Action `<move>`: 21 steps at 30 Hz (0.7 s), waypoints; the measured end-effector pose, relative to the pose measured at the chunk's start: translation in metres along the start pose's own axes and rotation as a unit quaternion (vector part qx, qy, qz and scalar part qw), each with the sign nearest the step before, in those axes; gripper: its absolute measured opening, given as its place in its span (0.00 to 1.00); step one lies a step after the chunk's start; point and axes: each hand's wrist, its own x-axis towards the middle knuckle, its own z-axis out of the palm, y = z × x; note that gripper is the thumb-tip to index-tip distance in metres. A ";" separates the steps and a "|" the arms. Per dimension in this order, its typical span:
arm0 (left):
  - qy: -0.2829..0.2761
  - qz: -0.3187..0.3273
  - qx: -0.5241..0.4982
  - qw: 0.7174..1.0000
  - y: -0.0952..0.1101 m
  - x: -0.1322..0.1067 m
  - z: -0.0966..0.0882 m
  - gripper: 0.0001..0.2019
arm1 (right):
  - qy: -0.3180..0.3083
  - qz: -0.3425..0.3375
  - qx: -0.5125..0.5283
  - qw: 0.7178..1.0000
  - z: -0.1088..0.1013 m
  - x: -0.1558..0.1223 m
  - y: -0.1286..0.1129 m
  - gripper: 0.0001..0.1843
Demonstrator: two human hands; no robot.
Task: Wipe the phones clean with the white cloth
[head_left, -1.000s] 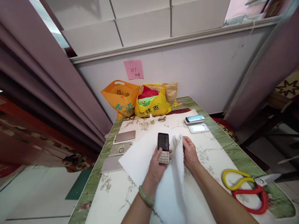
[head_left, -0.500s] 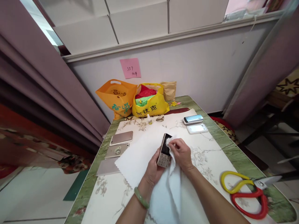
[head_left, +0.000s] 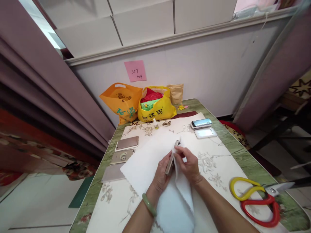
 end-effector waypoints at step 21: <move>-0.005 0.029 0.014 0.999 -0.006 0.004 -0.003 0.20 | -0.048 -0.082 -0.090 0.991 -0.004 -0.005 -0.011 0.07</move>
